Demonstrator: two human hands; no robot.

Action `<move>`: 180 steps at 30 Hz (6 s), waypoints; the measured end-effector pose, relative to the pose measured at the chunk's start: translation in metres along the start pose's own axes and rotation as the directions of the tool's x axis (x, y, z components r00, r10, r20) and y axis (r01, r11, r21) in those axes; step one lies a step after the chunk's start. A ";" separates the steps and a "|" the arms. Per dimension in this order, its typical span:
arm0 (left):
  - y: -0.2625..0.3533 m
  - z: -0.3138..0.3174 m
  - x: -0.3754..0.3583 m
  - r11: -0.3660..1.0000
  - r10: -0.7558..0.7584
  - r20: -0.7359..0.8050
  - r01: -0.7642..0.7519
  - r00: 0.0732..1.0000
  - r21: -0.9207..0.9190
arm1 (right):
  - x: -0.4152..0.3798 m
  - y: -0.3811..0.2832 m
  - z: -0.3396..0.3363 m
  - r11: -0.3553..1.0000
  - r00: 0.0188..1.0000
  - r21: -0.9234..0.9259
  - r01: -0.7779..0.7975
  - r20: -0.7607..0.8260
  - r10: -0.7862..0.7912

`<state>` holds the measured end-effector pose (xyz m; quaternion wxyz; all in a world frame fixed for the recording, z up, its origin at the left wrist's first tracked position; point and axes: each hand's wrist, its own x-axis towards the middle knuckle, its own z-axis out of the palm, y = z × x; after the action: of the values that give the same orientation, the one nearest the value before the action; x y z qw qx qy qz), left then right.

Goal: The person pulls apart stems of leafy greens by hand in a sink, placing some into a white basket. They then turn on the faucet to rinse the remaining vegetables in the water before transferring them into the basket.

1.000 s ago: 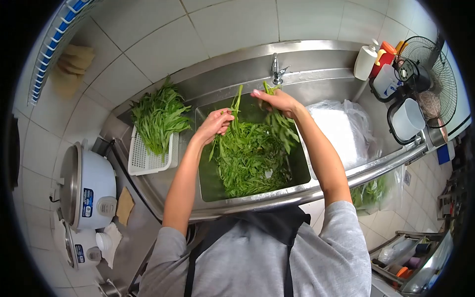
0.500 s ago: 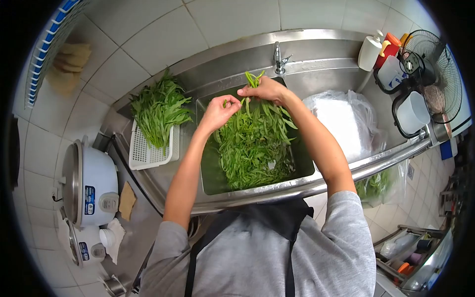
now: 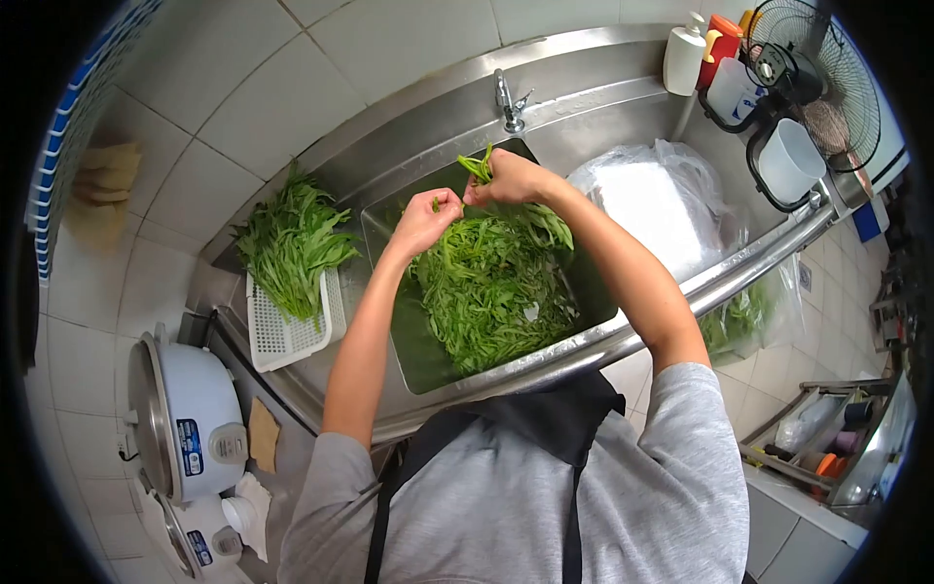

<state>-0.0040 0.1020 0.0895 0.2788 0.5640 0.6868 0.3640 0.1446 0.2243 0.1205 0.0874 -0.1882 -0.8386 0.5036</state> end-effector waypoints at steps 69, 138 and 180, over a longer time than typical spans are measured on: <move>-0.049 0.019 -0.030 0.956 -0.150 0.272 0.210 0.950 -0.203 | 0.010 0.078 0.034 0.924 0.969 0.315 -0.215 -0.046 0.241; -0.031 0.062 -0.039 0.960 -0.178 -0.168 0.208 0.970 0.188 | -0.006 0.051 0.038 0.743 0.776 0.443 -0.502 -0.149 0.613; -0.027 0.058 -0.024 0.991 -0.133 -0.028 0.134 0.991 0.016 | -0.034 0.077 0.047 0.378 0.896 0.825 -0.420 0.311 0.317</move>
<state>0.0311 0.0869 0.0335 0.2880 0.5143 0.7300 0.3458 0.1769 0.2045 0.0320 0.0144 -0.2724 -0.4000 0.8750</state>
